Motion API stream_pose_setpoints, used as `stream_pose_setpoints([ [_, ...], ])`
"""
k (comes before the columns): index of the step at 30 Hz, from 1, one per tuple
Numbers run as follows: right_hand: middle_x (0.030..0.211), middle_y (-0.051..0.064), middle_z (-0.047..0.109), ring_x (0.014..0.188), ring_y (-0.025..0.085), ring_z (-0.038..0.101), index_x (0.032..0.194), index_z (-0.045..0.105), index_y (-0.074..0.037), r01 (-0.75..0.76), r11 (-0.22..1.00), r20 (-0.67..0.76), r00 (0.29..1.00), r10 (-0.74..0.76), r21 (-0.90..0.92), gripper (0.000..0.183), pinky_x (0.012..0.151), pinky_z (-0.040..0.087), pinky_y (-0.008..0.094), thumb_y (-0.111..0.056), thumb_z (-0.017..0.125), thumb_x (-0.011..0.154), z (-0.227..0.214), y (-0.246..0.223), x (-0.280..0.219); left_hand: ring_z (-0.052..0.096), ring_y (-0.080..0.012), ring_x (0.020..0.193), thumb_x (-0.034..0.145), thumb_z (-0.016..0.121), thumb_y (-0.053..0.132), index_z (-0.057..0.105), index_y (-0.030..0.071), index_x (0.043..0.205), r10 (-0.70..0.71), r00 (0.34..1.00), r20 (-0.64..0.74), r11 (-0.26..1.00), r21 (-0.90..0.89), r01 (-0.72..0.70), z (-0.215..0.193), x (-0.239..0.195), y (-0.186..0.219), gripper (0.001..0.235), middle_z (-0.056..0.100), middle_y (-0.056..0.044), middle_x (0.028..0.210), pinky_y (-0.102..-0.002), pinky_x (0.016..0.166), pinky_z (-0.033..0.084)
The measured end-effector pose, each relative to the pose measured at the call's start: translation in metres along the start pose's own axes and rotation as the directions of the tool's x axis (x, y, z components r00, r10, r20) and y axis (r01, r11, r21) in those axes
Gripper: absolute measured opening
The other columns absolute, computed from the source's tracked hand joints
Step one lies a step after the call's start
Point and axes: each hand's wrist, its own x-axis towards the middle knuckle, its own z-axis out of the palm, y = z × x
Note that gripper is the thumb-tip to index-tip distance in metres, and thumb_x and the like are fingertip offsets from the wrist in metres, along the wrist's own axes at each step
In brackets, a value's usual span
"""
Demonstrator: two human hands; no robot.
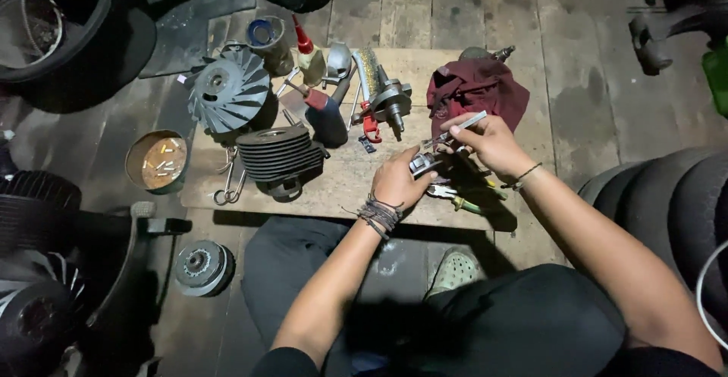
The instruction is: Repairing a motorcycle stator assembly by using a screwdriver and pliers to adjust internal components.
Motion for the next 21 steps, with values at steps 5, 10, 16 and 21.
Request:
stream_pose_setpoints([
  [5,0.097,0.018,0.073,0.077,0.023,0.074,0.119,0.069,0.002,-0.004,1.000,0.010,1.000,0.004,0.003,0.024,0.055,0.056,0.022,-0.009,0.065,0.099,-0.002,0.006,-0.004,0.071,-0.0384,0.112,0.080,0.077,0.038,0.062,0.012,0.136,0.059,0.998,0.016,0.998,-0.011,-0.059,0.008,0.005,-0.028,0.064,0.074,-0.016,0.115,-0.052,0.095,0.057],
  [10,0.098,0.019,0.072,0.079,0.023,0.074,0.119,0.070,0.002,0.006,1.000,-0.001,1.000,-0.006,-0.014,0.023,0.055,0.056,0.022,-0.009,0.066,0.099,-0.006,0.014,-0.008,0.072,-0.0411,0.106,0.086,0.074,0.035,0.065,0.010,0.129,0.075,0.997,-0.032,0.997,0.036,-0.074,-0.007,0.008,-0.026,0.051,0.075,-0.017,0.109,-0.053,0.090,0.058],
  [16,0.096,0.015,0.072,0.078,0.018,0.073,0.118,0.070,-0.001,0.013,1.000,-0.016,1.000,-0.014,-0.020,0.021,0.054,0.055,0.020,-0.008,0.066,0.099,0.006,0.006,-0.004,0.072,-0.0361,0.105,0.087,0.074,0.040,0.063,0.017,0.129,0.068,0.996,-0.059,0.996,0.060,-0.064,-0.010,0.010,-0.031,0.049,0.074,-0.011,0.108,-0.050,0.089,0.059],
  [21,0.093,0.016,0.073,0.079,0.019,0.072,0.114,0.072,0.000,0.026,0.997,0.021,0.999,-0.025,-0.067,0.020,0.055,0.056,0.024,-0.005,0.072,0.095,0.023,-0.003,-0.006,0.073,-0.0386,0.103,0.085,0.075,0.037,0.063,0.016,0.128,0.115,0.991,-0.068,0.991,0.073,-0.110,-0.005,0.009,-0.032,0.049,0.075,-0.012,0.108,-0.052,0.087,0.060],
])
